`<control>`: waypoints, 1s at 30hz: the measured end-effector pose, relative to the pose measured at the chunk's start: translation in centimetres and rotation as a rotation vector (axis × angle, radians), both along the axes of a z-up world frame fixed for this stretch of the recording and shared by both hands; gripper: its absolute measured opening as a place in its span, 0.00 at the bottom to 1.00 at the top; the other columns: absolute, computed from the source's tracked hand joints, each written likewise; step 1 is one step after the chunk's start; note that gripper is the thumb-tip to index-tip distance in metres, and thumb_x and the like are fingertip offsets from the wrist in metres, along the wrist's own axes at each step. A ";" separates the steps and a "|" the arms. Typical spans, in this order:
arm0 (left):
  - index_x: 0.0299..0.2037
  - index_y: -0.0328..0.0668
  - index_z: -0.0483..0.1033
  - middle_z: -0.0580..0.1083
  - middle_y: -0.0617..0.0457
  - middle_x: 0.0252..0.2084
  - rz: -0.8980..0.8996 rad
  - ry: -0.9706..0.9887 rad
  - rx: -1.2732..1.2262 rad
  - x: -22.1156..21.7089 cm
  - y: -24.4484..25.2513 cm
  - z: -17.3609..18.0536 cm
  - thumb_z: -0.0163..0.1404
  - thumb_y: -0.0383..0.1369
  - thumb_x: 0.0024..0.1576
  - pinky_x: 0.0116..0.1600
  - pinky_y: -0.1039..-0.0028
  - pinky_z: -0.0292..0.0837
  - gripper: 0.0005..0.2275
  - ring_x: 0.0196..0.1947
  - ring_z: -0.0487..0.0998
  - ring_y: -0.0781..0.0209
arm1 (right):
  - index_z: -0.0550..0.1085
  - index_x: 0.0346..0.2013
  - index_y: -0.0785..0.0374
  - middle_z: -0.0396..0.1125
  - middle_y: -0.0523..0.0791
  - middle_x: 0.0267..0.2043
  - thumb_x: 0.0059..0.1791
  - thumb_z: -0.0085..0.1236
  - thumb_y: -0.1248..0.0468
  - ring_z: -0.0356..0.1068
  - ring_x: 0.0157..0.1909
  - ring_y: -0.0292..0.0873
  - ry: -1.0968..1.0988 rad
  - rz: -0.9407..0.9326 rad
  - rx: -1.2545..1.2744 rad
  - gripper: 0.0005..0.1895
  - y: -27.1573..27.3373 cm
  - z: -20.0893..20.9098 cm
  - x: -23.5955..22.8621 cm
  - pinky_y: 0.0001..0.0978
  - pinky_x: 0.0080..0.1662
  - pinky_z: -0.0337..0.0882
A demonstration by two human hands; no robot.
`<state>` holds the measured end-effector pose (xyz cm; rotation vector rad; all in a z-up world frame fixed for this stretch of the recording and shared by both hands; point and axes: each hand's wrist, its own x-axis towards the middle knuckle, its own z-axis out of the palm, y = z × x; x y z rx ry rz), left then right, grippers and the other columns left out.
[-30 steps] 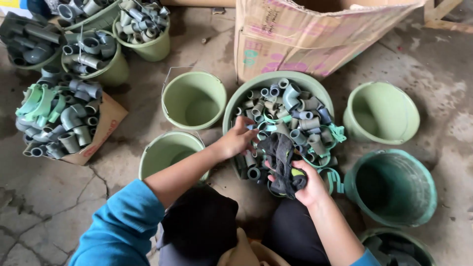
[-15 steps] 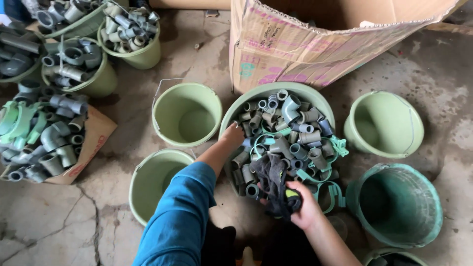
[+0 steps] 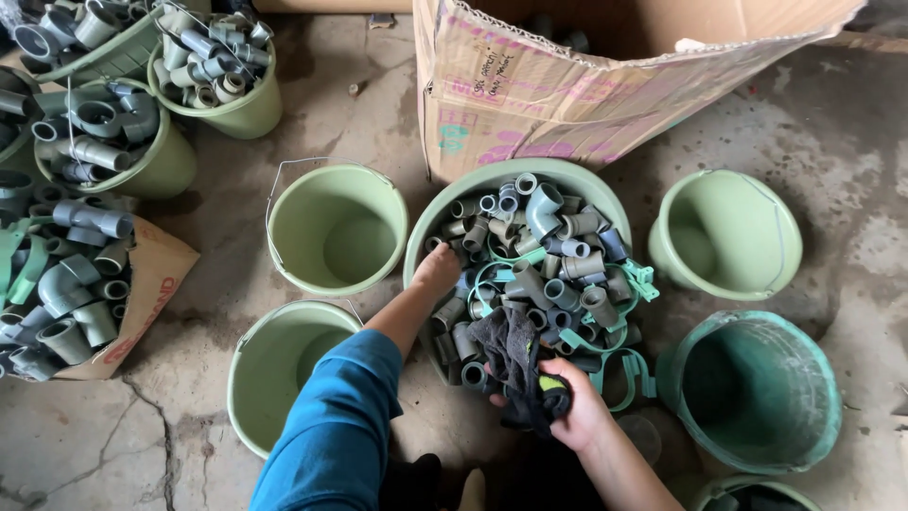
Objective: The person sits on the floor and wipes small gray plastic pipe fittings with a cloth, one at a time, then places them into a green bucket. The person repeats this process for multiple fittings throughout the clip.
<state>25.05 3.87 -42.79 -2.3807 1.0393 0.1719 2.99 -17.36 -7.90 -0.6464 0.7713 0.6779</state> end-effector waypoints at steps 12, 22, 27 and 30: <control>0.54 0.48 0.73 0.83 0.52 0.39 0.598 0.632 -1.307 -10.7 2.1 31.2 0.65 0.41 0.47 0.49 0.62 0.76 0.25 0.43 0.84 0.52 | 0.73 0.46 0.72 0.71 0.63 0.50 0.47 0.54 0.62 0.70 0.54 0.72 -0.104 -0.278 -0.013 0.17 -0.6 3.5 -3.4 0.82 0.60 0.62; 0.48 0.38 0.76 0.79 0.41 0.42 0.647 0.765 -1.622 -23.2 -2.2 41.7 0.64 0.29 0.48 0.42 0.63 0.84 0.17 0.42 0.84 0.42 | 0.76 0.46 0.47 0.75 0.48 0.49 0.47 0.56 0.67 0.75 0.49 0.54 -0.280 -0.547 -0.093 0.15 1.9 0.9 -7.7 0.51 0.54 0.75; 0.42 0.37 0.69 0.68 0.43 0.41 0.445 0.599 -1.569 -27.3 -4.0 42.5 0.65 0.23 0.43 0.37 0.63 0.87 0.20 0.43 0.80 0.33 | 0.71 0.59 0.36 0.70 0.44 0.59 0.49 0.51 0.61 0.69 0.54 0.50 -0.594 -0.526 0.024 0.24 0.5 -2.2 -8.4 0.42 0.54 0.69; 0.42 0.40 0.71 0.70 0.47 0.40 0.396 0.515 -1.602 -27.3 -3.8 42.9 0.67 0.25 0.42 0.36 0.70 0.85 0.20 0.40 0.81 0.40 | 0.72 0.59 0.39 0.70 0.43 0.58 0.51 0.50 0.58 0.68 0.55 0.51 -0.802 -0.466 0.121 0.21 -0.9 -5.0 -8.5 0.44 0.57 0.68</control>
